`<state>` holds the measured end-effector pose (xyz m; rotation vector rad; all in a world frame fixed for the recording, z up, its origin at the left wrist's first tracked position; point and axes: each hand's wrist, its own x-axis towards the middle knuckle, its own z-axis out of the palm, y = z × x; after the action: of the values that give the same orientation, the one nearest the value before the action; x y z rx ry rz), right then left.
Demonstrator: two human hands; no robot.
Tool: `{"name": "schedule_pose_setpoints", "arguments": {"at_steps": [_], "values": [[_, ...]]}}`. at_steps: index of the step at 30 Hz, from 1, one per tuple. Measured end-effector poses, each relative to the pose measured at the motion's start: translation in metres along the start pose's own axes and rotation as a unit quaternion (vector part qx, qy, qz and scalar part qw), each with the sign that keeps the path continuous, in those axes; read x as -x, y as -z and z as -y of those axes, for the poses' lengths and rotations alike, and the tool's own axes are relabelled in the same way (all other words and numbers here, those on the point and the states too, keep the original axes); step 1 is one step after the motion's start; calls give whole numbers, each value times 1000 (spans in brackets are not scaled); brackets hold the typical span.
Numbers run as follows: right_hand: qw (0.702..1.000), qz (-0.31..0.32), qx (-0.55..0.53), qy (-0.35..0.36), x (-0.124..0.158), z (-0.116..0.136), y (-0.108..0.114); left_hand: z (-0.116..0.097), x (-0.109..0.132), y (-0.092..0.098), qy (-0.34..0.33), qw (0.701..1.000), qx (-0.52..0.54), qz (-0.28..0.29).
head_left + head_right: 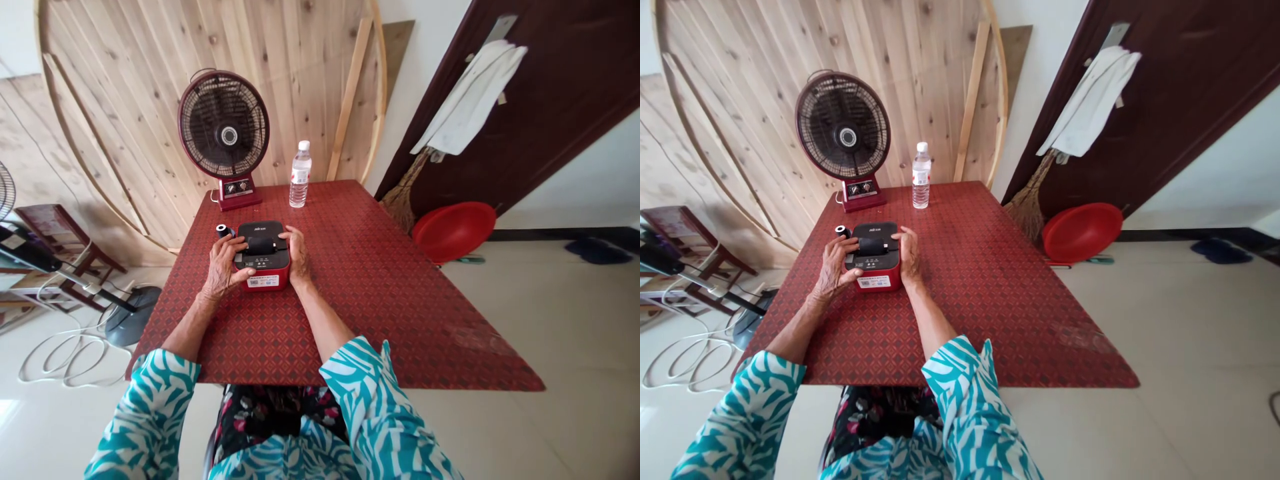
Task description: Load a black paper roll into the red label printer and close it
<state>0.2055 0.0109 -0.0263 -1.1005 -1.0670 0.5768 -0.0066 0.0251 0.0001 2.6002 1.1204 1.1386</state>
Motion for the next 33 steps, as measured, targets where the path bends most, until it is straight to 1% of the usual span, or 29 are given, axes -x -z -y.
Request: {"name": "schedule_pose_setpoints", "arguments": {"at_steps": [4, 7, 10, 12, 13, 16, 17, 18, 21, 23, 27, 29, 33], "values": [[1000, 1, -5, 2, 0, 0, 1, -3, 0, -3, 5, 1000, 6, -8], [1000, 7, -7, 12, 1, -2, 2, -5, 3, -6, -7, 999, 36, -26], [999, 6, -28, -17, 4, -7, 1, -11, 8, -7, 1, 996, 87, -37], [998, -5, -47, -52, 5, -12, 0, -16, 10, -6, 44, 987, 145, -60], [997, -9, -53, -63, 6, -14, -1, -19, 11, -6, 74, 977, 180, -81], [997, -3, -42, -72, 6, -18, -1, -23, 9, -4, 171, 931, 279, -160], [997, -1, -34, -73, 5, -19, -1, -22, 7, -4, 198, 915, 307, -173], [997, 2, -26, -74, 5, -19, 0, -21, 6, -4, 221, 900, 333, -175], [997, 10, -5, -72, 5, -18, 1, -17, 3, -5, 268, 863, 405, -139], [997, 10, 0, -71, 6, -17, 1, -15, 2, -5, 288, 851, 427, -103], [997, 3, 6, -71, 7, -16, 1, -16, 2, -4, 305, 844, 439, -44], [998, 9, 12, -62, 6, -17, 1, -16, 2, -3, 302, 844, 443, -31], [998, 6, 14, -56, 6, -19, 1, -12, 2, -5, 296, 843, 449, -22]]}}
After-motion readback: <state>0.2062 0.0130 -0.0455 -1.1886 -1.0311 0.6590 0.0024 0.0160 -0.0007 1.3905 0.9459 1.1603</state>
